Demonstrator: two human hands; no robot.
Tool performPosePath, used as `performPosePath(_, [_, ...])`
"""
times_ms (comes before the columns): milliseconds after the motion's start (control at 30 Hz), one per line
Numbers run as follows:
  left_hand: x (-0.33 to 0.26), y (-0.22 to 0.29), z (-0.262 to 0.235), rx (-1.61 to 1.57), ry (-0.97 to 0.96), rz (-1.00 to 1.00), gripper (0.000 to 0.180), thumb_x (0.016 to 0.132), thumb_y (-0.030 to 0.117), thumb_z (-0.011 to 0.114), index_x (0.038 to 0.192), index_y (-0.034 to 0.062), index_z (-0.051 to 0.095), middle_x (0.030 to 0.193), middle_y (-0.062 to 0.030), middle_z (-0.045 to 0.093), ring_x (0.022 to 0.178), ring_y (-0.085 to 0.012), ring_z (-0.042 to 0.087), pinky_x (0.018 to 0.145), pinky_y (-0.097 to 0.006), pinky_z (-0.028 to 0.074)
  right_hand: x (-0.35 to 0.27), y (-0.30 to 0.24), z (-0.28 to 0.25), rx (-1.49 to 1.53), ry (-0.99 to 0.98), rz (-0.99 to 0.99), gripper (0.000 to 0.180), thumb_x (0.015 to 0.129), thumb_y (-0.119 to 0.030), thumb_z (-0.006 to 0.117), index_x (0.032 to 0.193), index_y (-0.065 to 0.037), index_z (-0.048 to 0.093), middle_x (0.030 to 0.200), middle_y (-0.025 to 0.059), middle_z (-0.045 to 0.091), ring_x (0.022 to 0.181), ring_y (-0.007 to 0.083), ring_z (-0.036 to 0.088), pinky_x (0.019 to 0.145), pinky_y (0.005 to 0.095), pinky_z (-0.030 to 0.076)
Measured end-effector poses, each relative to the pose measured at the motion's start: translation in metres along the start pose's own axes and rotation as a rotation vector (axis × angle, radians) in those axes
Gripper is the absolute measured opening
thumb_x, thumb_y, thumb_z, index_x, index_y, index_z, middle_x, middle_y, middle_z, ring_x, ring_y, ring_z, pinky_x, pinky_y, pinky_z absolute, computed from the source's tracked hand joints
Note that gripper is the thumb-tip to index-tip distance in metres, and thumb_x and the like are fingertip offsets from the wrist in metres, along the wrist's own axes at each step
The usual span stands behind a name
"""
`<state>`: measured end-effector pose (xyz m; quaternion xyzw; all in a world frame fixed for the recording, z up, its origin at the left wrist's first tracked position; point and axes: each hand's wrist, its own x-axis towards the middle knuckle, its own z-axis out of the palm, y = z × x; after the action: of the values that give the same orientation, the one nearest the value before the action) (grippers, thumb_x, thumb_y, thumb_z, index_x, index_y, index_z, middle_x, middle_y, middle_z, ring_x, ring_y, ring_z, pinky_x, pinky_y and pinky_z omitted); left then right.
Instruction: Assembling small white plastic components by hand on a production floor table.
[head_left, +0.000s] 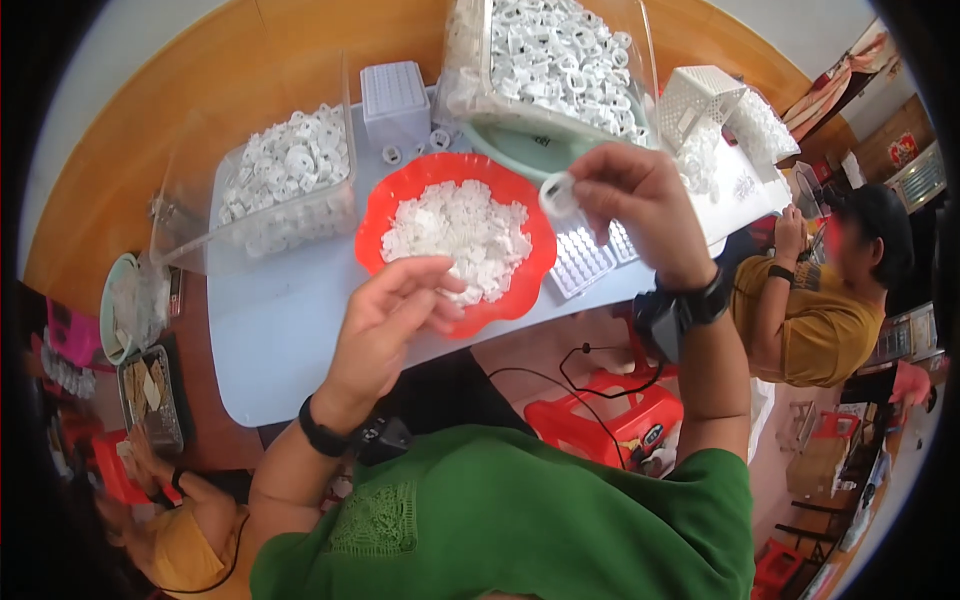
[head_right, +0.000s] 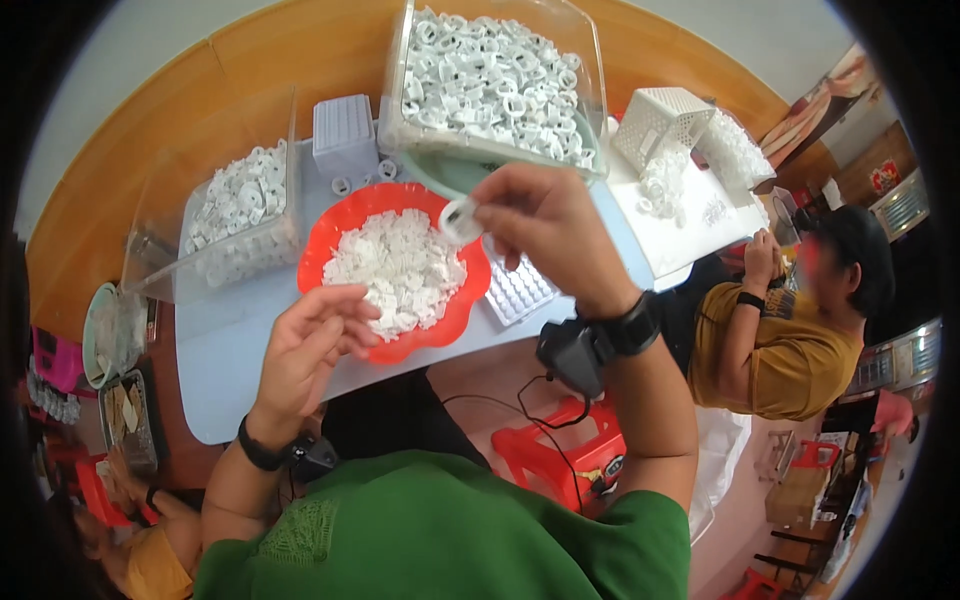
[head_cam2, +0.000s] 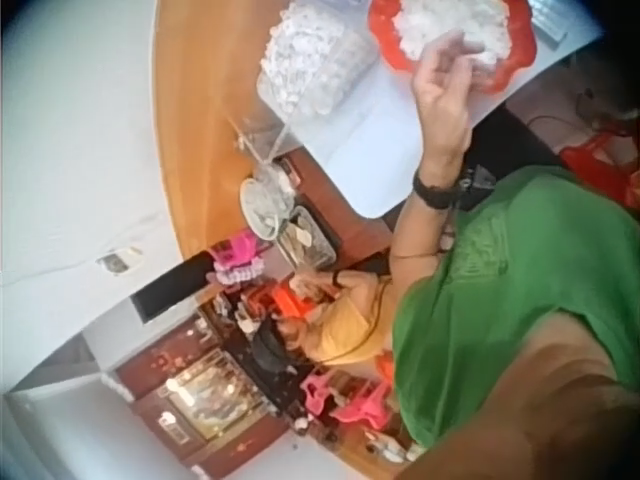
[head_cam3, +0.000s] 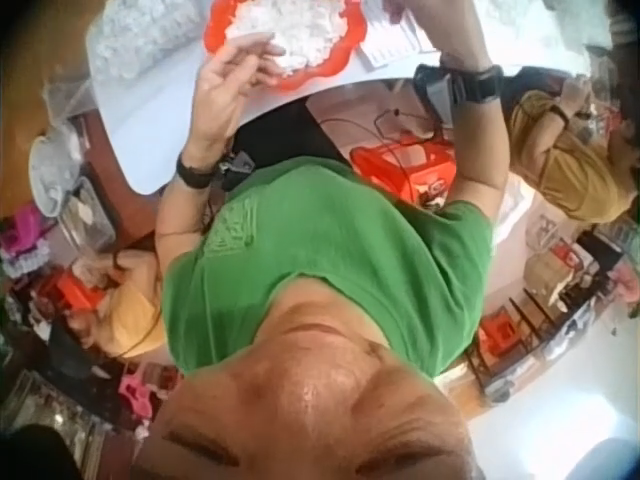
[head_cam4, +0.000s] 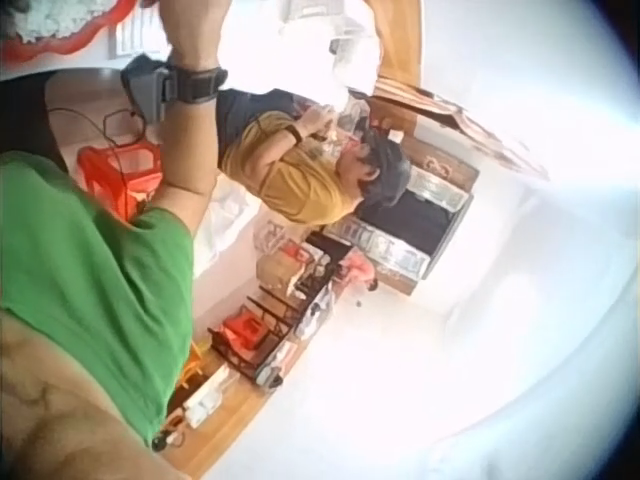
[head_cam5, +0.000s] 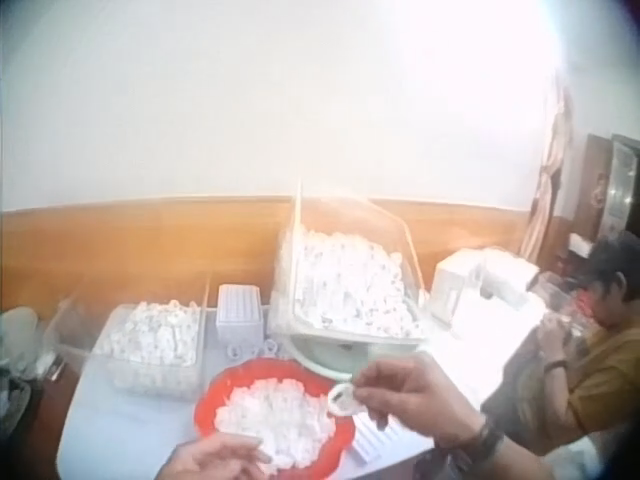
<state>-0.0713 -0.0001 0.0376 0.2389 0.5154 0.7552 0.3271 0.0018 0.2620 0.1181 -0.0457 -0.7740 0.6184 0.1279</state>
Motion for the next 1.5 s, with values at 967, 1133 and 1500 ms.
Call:
performPosePath(967, [-0.020,-0.037,0.004,-0.340,-0.064,-0.168,0.029,0.094,0.022,0.055,0.110,-0.0023,0.053,0.096,-0.0129,0.062,0.077,-0.0153,0.060,0.062,-0.024,0.048,-0.017,0.170,-0.107,-0.959,0.354,-0.049,0.011,0.075,-0.009,0.062,0.082,-0.005,0.070,0.076,0.0167,0.065,0.076,0.0342,0.063,0.071,0.0420,0.049])
performPosePath(1133, [-0.019,-0.035,-0.003,-0.345,-0.062,-0.167,0.029,0.094,0.020,0.056,0.111,-0.0029,0.053,0.092,-0.0099,0.061,0.076,-0.0146,0.059,0.062,-0.024,0.047,0.015,0.178,-0.104,-1.126,0.247,0.163,0.013,0.072,-0.008,0.060,0.079,-0.007,0.071,0.078,0.0184,0.066,0.077,0.0352,0.063,0.071,0.0434,0.050])
performPosePath(1500, [-0.011,-0.046,-0.001,-0.460,-0.146,-0.207,0.026,0.094,0.013,0.055,0.115,-0.0022,0.054,0.101,-0.0097,0.062,0.084,-0.0155,0.061,0.069,-0.026,0.050,-0.005,0.164,-0.104,-1.024,0.386,-0.049,0.006,0.073,-0.006,0.062,0.076,-0.001,0.064,0.073,0.0188,0.062,0.068,0.0354,0.061,0.064,0.0409,0.049])
